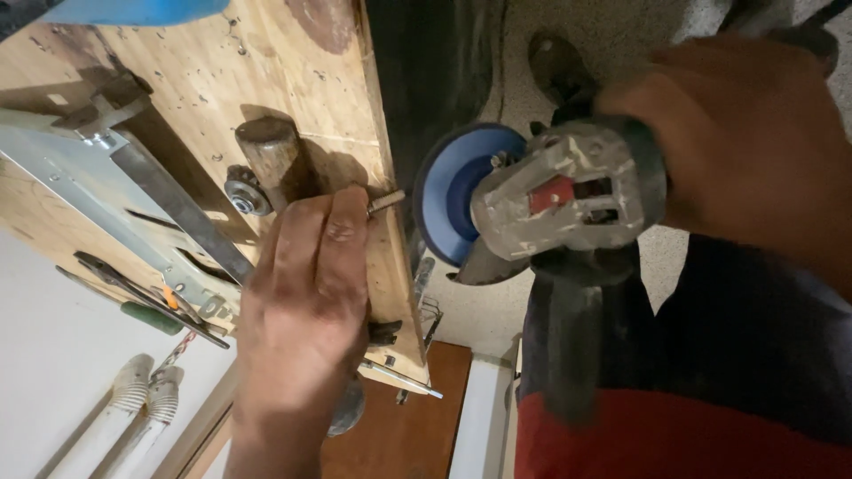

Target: Repairing a small mechanical component by grinding a metal pin and assembling gear parts on a workbench

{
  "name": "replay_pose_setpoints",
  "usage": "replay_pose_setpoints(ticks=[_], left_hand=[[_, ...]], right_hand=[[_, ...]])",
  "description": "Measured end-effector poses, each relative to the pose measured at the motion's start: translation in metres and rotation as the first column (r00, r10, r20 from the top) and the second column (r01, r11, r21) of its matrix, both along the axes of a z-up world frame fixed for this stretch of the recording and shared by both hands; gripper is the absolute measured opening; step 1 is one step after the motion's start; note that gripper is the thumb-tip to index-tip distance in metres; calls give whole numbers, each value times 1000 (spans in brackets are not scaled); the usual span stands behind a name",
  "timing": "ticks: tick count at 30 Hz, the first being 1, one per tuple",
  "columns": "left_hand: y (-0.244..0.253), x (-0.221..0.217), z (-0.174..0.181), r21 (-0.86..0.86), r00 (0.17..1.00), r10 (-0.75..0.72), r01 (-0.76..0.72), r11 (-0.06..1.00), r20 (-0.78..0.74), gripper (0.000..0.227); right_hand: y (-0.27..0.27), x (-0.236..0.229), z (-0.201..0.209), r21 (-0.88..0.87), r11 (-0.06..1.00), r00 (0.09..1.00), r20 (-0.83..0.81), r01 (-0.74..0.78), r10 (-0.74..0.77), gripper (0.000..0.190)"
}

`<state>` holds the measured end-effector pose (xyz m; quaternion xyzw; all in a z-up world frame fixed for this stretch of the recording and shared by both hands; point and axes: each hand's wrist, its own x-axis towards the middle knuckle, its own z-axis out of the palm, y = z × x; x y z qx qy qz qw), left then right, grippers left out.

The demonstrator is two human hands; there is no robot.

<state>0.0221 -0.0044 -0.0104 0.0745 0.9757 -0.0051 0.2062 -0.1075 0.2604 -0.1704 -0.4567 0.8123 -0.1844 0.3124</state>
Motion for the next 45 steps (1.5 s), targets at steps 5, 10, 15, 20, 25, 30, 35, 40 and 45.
replay_pose_setpoints(ticks=[5, 10, 15, 20, 25, 30, 35, 40, 45], left_hand=[[2, 1, 1, 29, 1000, 0, 0, 1000, -9, 32], [7, 1, 5, 20, 996, 81, -81, 996, 26, 28], [2, 13, -3, -20, 999, 27, -28, 999, -38, 36], [9, 7, 1, 60, 987, 159, -157, 986, -23, 35], [31, 3, 17, -38, 977, 201, -204, 978, -77, 57], [106, -40, 76, 56, 917, 347, -343, 938, -198, 25], [162, 38, 74, -115, 916, 126, -182, 976, -381, 23], [226, 73, 69, 222, 639, 736, -769, 600, 222, 16], [247, 103, 33, 61, 460, 793, -876, 478, 400, 23]], right_hand=[[-6, -2, 11, -94, 994, 997, 64, 53, -47, 54], [6, 9, -8, -96, 995, 989, -145, 23, -37, 39], [34, 16, -28, -78, 996, 999, -18, 39, -40, 31], [76, 23, -15, 506, 839, 742, 480, 201, -467, 134], [130, 26, 28, 556, 700, 407, 570, 448, -713, 106], [230, 47, 26, 295, 416, -330, 944, 860, 13, 91], [356, 33, -1, 822, 564, 239, 533, 82, -812, 64], [351, -55, 182, 272, 461, -98, 925, 845, -366, 57], [364, -56, 178, 281, 540, -357, 933, 793, 38, 66]])
